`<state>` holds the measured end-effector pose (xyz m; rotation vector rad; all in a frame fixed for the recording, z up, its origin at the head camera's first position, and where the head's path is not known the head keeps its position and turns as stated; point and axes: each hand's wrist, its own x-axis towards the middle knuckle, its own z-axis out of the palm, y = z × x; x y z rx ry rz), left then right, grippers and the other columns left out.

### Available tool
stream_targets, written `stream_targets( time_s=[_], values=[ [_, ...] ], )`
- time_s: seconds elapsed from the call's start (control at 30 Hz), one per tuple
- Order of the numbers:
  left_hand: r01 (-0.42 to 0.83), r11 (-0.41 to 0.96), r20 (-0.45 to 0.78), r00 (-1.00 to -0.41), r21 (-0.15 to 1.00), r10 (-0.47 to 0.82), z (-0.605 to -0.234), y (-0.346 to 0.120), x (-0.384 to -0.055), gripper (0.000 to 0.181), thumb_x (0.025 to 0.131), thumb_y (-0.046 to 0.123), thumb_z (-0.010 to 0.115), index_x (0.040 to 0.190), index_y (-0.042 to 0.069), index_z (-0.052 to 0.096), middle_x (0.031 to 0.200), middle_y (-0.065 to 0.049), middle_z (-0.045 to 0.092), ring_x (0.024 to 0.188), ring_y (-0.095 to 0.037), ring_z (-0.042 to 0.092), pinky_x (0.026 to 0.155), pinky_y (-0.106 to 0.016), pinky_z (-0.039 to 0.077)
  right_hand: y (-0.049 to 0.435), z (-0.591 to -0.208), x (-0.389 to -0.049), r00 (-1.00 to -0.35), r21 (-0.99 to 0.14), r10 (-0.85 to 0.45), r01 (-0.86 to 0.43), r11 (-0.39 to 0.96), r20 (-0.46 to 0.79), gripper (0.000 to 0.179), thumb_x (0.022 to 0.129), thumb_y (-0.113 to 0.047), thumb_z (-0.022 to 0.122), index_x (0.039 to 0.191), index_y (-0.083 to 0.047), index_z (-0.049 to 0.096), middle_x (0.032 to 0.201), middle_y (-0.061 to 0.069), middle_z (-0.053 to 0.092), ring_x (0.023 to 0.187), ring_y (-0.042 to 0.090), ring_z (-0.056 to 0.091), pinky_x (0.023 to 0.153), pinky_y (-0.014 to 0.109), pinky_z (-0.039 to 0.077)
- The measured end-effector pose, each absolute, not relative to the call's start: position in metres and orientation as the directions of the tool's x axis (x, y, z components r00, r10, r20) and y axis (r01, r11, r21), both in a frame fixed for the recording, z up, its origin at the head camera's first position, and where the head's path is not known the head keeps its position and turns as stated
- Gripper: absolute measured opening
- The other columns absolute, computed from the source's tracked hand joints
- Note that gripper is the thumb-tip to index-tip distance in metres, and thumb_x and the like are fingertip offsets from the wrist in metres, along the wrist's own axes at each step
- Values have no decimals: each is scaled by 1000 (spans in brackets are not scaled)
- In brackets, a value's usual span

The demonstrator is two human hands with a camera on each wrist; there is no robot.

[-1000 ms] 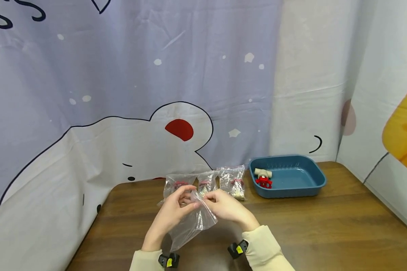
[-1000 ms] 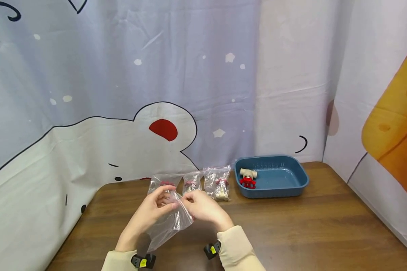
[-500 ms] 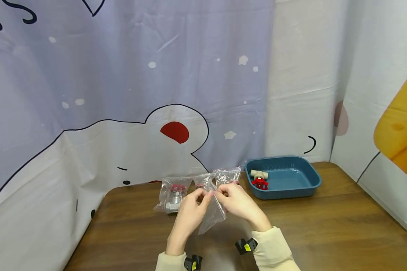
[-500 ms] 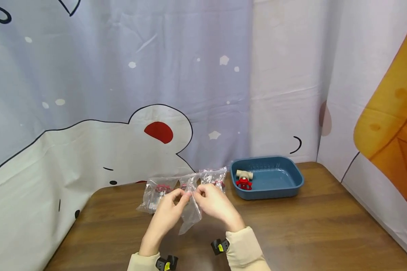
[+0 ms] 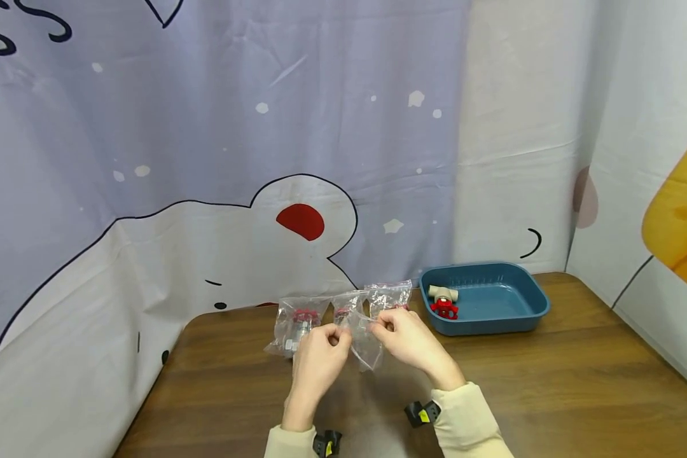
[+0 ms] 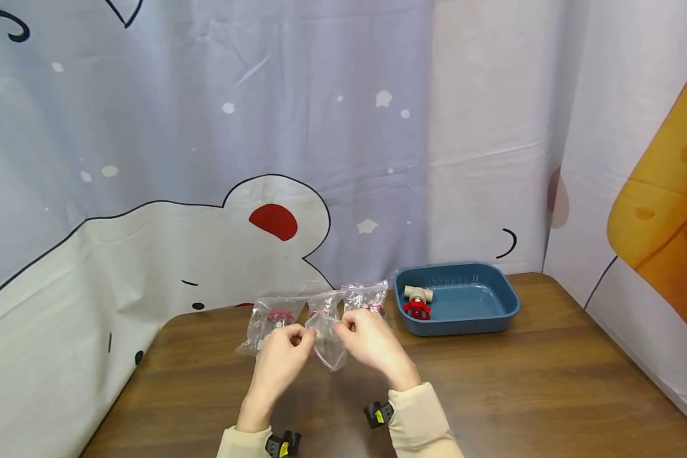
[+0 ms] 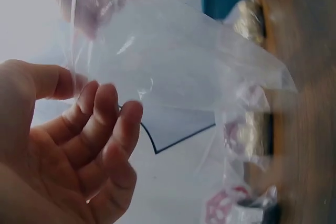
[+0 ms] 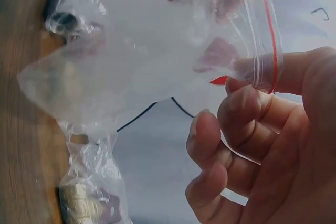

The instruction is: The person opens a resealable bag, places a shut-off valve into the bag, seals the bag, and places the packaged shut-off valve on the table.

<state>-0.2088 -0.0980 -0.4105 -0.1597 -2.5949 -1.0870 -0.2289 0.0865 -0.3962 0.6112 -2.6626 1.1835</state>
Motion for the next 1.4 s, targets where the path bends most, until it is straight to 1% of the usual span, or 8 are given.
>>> stream_targets(
  time_s=[0.13, 0.3, 0.67, 0.97, 1.07, 1.23, 1.33, 1.4],
  values=[
    [208, 768, 404, -912, 606, -72, -412, -98, -208, 24, 87, 27, 63, 64, 25, 58, 51, 12, 45, 46, -10, 42, 45, -31, 35, 91, -397, -231, -916, -683, -268, -401, 610, 298, 37, 89, -14, 64, 56, -17, 47, 53, -9, 42, 48, 7, 40, 48, 26, 31],
    [243, 820, 476, -879, 518, -40, -411, -96, -207, 22, 83, 22, 60, 61, 26, 57, 50, 13, 44, 47, -11, 43, 47, -31, 36, 96, -399, -234, -942, -694, -214, -336, 637, 260, 39, 89, -18, 65, 56, -18, 46, 52, -9, 42, 47, 9, 38, 48, 26, 29],
    [325, 785, 386, -915, 527, 119, -398, -97, -199, 35, 71, 19, 63, 47, 23, 38, 44, 17, 25, 43, -3, 27, 42, -25, 25, 111, -407, -240, -950, -668, -190, -309, 677, 247, 33, 87, -16, 71, 58, -18, 54, 52, -8, 48, 50, 11, 45, 48, 29, 35],
    [407, 757, 358, -902, 511, 243, -392, -95, -193, 37, 77, 16, 60, 48, 22, 37, 43, 16, 25, 41, -1, 26, 41, -22, 24, 116, -406, -239, -949, -702, -209, -314, 640, 235, 30, 86, -17, 73, 61, -17, 56, 52, -7, 47, 49, 10, 44, 49, 28, 35],
    [436, 743, 355, -892, 508, 281, -391, -95, -192, 42, 84, 19, 61, 50, 21, 36, 44, 16, 25, 41, 0, 25, 42, -22, 24, 118, -405, -238, -944, -700, -239, -329, 634, 227, 31, 87, -18, 73, 62, -17, 56, 55, -7, 48, 50, 10, 43, 48, 28, 34],
    [474, 666, 327, -880, 576, 344, -394, -101, -197, 48, 98, 40, 58, 56, 21, 43, 48, 15, 31, 43, -1, 29, 42, -22, 26, 119, -404, -238, -924, -677, -302, -378, 631, 235, 29, 87, -19, 74, 64, -18, 57, 58, -7, 46, 51, 9, 41, 50, 27, 33],
    [489, 600, 341, -872, 633, 351, -399, -109, -203, 34, 99, 35, 58, 69, 19, 59, 58, 14, 47, 49, -2, 40, 47, -22, 35, 120, -401, -236, -903, -657, -347, -425, 623, 255, 29, 87, -20, 74, 64, -18, 56, 59, -8, 46, 52, 8, 40, 51, 26, 34],
    [496, 573, 345, -867, 652, 359, -404, -116, -208, 17, 98, 27, 62, 86, 17, 68, 73, 11, 60, 61, -6, 51, 56, -25, 44, 122, -400, -234, -888, -649, -376, -453, 611, 265, 29, 87, -20, 74, 64, -18, 55, 59, -9, 45, 52, 7, 40, 51, 26, 33]
  ],
)
